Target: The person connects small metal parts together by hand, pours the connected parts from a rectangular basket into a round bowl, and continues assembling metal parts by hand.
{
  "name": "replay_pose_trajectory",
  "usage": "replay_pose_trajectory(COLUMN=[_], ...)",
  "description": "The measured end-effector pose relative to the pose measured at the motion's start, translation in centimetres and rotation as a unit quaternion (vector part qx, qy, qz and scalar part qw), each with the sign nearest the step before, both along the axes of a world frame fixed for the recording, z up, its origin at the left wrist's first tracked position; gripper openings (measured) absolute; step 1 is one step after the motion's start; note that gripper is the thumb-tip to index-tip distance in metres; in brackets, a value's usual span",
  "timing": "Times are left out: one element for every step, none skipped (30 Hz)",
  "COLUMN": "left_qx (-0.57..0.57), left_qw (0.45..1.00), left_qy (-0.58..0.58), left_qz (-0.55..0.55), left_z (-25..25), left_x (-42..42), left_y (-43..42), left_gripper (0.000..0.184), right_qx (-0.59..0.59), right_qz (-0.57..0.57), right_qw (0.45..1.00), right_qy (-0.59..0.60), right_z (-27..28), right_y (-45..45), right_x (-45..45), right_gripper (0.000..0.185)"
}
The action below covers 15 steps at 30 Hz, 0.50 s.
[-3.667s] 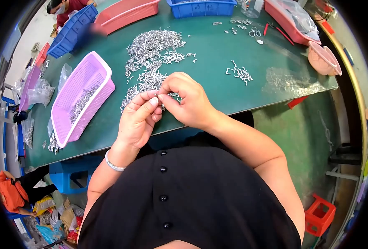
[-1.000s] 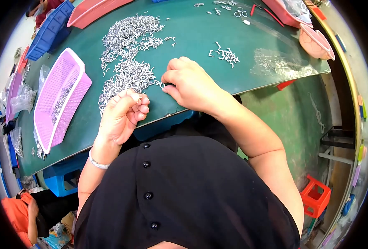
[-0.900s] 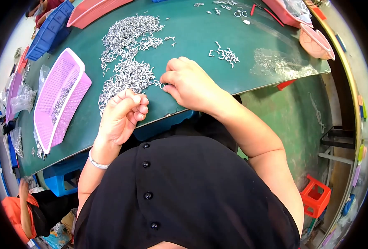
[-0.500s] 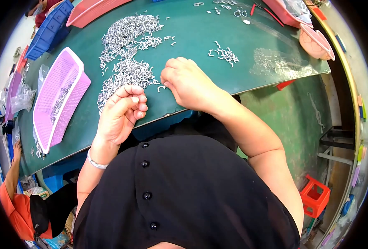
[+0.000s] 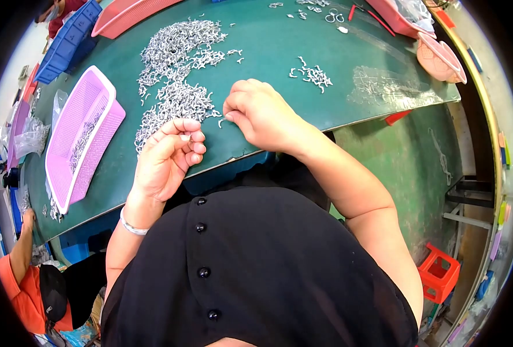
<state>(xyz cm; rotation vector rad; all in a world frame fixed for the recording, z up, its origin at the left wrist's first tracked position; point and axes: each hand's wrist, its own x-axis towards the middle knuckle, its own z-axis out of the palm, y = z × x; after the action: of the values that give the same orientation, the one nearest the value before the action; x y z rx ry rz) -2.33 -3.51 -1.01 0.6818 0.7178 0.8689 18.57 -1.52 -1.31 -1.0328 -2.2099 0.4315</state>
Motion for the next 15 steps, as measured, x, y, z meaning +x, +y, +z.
replay_pose_trajectory(left_qx=[0.000, -0.001, -0.001, -0.001, -0.002, -0.003, -0.004, -0.003, -0.003, -0.002, -0.002, -0.003, -0.003, 0.000, 0.002], left_qw=[1.000, 1.000, 1.000, 1.000, 1.000, 0.999, 0.999, 0.999, 0.998, 0.997, 0.996, 0.996, 0.995, 0.995, 0.995], left_qy=[0.000, 0.004, 0.007, 0.010, 0.020, 0.030, 0.040, 0.050, 0.059, 0.069, 0.077, 0.086, 0.094, 0.093, 0.093], left_qz=[0.001, -0.002, -0.006, -0.009, -0.010, -0.011, -0.012, -0.018, -0.024, -0.030, -0.033, -0.035, -0.038, -0.035, -0.032], left_z=[0.0, 0.1, 0.2, 0.3, 0.6, 0.9, 1.1, 1.1, 1.1, 1.1, 1.1, 1.2, 1.2, 1.1, 1.0], left_x=[0.1, 0.1, 0.2, 0.3, 0.5, 0.8, 0.9, 1.0, 1.1, 1.2, 1.3, 1.4, 1.5, 1.6, 1.6], left_y=[0.0, 0.0, 0.0, 0.0, 0.0, 0.0, -0.1, 0.0, 0.0, 0.1, 0.1, 0.1, 0.2, 0.2, 0.3], left_gripper=[0.018, 0.017, 0.017, 0.016, 0.015, 0.014, 0.013, 0.013, 0.013, 0.014, 0.014, 0.014, 0.015, 0.014, 0.014], right_qx=[-0.014, -0.036, -0.059, -0.081, -0.090, -0.099, -0.108, -0.104, -0.099, -0.095, -0.093, -0.090, -0.088, -0.088, -0.087], right_qz=[0.006, 0.011, 0.017, 0.022, 0.024, 0.027, 0.029, 0.035, 0.040, 0.045, 0.049, 0.053, 0.057, 0.059, 0.061], right_qw=[1.000, 0.999, 0.996, 0.993, 0.992, 0.990, 0.988, 0.988, 0.987, 0.986, 0.986, 0.986, 0.986, 0.985, 0.984], right_qy=[0.018, 0.039, 0.059, 0.080, 0.088, 0.096, 0.104, 0.111, 0.119, 0.127, 0.128, 0.129, 0.129, 0.134, 0.139], right_z=[0.0, 0.1, 0.3, 0.5, 0.6, 0.8, 0.8, 0.9, 0.9, 0.9, 0.9, 1.1, 1.1, 1.1, 1.1], right_y=[0.0, -0.1, -0.2, -0.3, -0.3, -0.4, -0.4, -0.4, -0.5, -0.5, -0.6, -0.7, -0.8, -0.8, -0.7], right_x=[0.1, 0.1, 0.0, 0.0, -0.1, -0.3, -0.4, -0.5, -0.5, -0.6, -0.8, -0.9, -0.9, -0.9, -0.9], right_gripper=[0.002, 0.002, 0.002, 0.002, 0.002, 0.002, 0.003, 0.003, 0.003, 0.003, 0.003, 0.003, 0.003, 0.003, 0.002])
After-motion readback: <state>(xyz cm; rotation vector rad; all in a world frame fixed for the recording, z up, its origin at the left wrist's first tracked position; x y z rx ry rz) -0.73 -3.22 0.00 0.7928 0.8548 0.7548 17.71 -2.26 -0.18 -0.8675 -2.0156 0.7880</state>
